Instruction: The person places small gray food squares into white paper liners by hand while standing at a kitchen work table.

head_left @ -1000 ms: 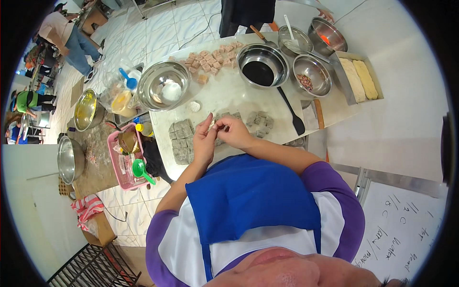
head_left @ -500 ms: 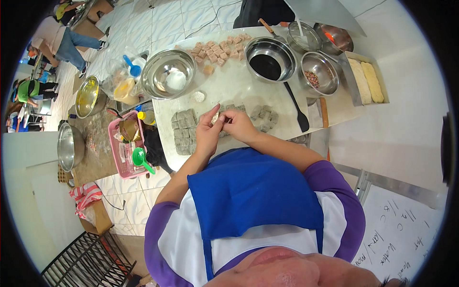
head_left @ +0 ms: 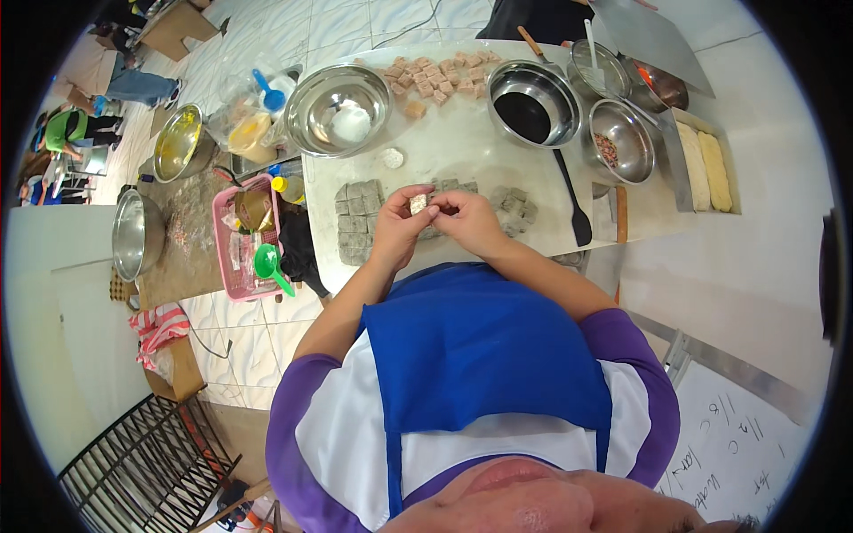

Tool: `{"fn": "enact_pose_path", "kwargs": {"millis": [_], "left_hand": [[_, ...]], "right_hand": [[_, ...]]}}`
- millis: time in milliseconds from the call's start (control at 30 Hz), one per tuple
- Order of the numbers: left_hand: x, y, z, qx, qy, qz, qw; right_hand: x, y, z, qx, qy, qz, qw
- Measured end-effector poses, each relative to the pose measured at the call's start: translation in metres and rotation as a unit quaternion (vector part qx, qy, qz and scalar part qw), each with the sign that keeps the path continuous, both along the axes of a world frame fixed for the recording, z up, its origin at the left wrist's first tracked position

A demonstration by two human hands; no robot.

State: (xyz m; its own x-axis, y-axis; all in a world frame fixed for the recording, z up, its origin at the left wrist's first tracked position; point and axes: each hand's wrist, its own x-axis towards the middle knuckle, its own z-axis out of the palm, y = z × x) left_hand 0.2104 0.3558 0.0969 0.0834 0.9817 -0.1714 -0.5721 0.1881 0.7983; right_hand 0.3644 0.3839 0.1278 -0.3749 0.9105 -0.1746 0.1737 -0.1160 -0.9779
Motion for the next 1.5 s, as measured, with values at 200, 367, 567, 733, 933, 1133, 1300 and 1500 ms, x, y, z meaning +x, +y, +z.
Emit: {"fn": "enact_pose_path", "kwargs": {"millis": [200,367,567,733,933,1133,1300,1500], "left_hand": [[0.007,-0.003,0.003,0.033,0.093,-0.006,0.995],[0.011,-0.004,0.004,0.078,0.137,-0.004,0.987],[0.014,-0.005,0.007,0.097,0.064,0.005,0.993],[0.007,-0.005,0.005,0.111,0.02,-0.006,0.994],[-0.011,-0.006,0.003,0.025,-0.011,-0.06,0.998],[-0.012,-0.005,0.003,-0.023,-0.049,0.003,0.999],[-0.018,-0.006,-0.012,-0.128,-0.036,-0.038,0.99],[-0.006,0.001,0.007,-0.124,-0.098,-0.056,0.986]], "right_hand": [[0.0,0.001,-0.017,0.009,0.042,-0.007,0.999],[-0.001,0.0,-0.023,0.078,0.041,0.012,0.996],[0.0,-0.003,-0.011,0.133,0.032,0.014,0.991],[0.0,-0.005,0.0,0.125,0.037,0.017,0.991],[0.006,-0.001,-0.004,0.05,0.051,0.03,0.997],[0.01,0.001,-0.003,-0.023,0.058,0.007,0.998],[0.015,0.014,0.011,0.395,-0.152,-0.007,0.906],[0.012,0.01,0.013,0.432,-0.19,0.032,0.881]]}}
